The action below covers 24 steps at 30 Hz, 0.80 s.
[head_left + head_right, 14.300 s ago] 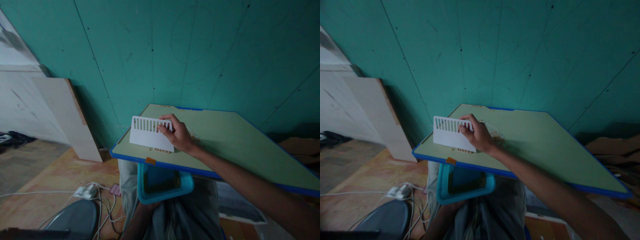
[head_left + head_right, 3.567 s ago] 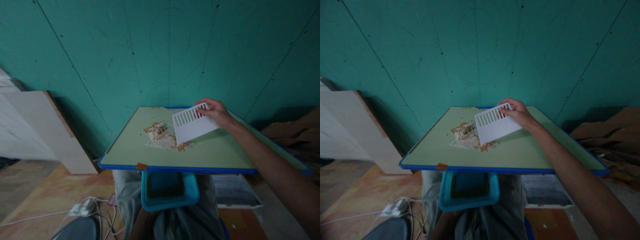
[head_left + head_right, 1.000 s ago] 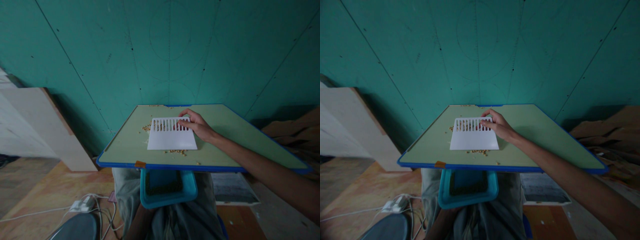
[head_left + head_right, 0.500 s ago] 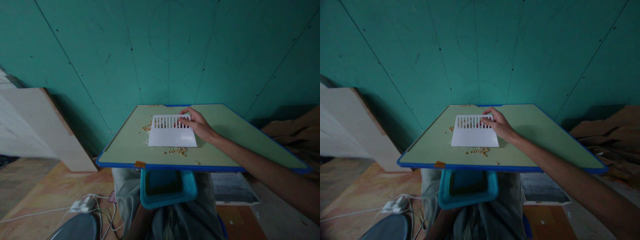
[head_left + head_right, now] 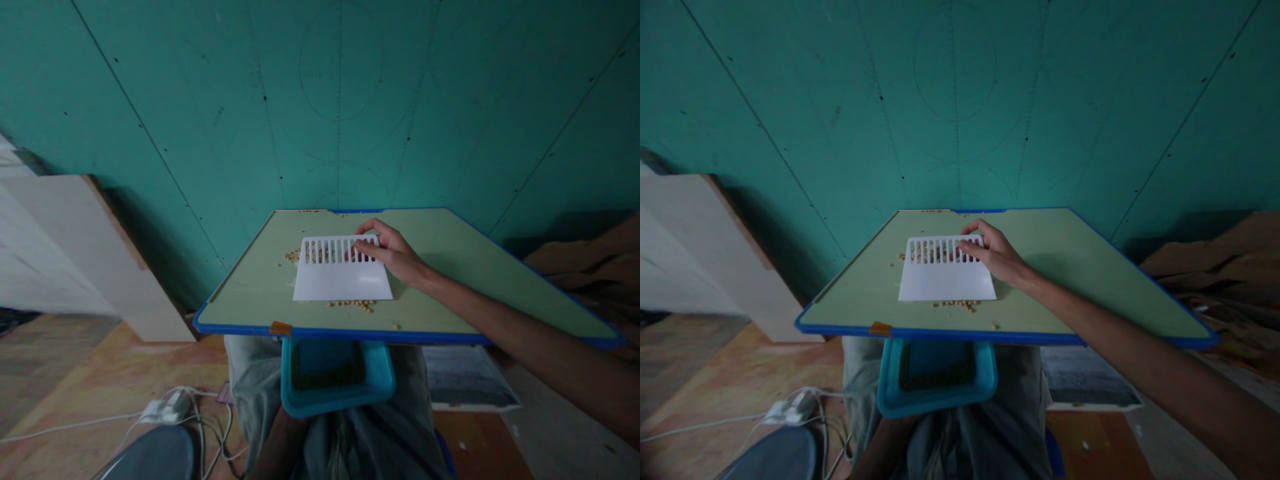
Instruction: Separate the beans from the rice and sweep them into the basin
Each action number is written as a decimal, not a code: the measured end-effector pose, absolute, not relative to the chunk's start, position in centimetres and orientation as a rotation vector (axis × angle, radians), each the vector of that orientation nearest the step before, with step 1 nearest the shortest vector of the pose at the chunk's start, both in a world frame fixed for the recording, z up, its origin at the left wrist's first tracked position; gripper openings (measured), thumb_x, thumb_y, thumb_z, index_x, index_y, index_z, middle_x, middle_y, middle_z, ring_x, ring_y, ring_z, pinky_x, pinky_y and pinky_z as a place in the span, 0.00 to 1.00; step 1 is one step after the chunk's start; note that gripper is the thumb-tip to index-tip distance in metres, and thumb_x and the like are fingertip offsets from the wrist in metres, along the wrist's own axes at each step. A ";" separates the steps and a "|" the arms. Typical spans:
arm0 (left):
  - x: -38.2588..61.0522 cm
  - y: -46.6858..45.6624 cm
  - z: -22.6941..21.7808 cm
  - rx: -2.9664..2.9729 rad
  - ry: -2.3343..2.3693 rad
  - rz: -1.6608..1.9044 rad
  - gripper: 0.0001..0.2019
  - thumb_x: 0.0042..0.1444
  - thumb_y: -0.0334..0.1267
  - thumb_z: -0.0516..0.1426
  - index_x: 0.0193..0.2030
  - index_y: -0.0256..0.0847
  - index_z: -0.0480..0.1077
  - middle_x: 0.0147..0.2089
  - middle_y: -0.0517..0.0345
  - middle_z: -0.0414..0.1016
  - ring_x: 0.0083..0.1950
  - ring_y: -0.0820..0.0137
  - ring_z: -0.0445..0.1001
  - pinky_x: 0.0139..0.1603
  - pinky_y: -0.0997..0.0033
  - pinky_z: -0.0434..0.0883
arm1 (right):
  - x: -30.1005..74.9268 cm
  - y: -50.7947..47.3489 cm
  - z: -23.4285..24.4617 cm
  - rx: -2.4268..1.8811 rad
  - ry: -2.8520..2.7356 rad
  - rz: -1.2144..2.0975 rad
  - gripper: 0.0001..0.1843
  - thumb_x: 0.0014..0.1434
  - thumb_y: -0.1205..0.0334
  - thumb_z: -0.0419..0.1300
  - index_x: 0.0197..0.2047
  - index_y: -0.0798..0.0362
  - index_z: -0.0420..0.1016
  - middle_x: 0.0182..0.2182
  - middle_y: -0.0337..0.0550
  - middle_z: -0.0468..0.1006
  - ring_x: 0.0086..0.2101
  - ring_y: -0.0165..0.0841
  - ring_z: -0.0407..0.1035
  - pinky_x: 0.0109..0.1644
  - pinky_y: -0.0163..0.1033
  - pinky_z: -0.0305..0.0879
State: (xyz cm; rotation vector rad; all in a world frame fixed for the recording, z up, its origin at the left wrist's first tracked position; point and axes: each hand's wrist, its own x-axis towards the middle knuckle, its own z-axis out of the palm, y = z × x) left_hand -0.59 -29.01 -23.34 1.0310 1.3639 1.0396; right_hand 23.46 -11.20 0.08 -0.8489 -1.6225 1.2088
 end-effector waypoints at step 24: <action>0.6 -24.6 -24.6 0.888 1.163 1.049 0.46 0.56 0.71 0.27 0.74 0.50 0.47 0.69 0.46 0.63 0.59 0.53 0.72 0.60 0.43 0.69 | 23.0 -12.2 0.1 -0.782 -1.660 1.284 0.16 0.58 0.53 0.65 0.43 0.49 0.65 0.28 0.36 0.79 0.20 0.27 0.68 0.21 0.30 0.60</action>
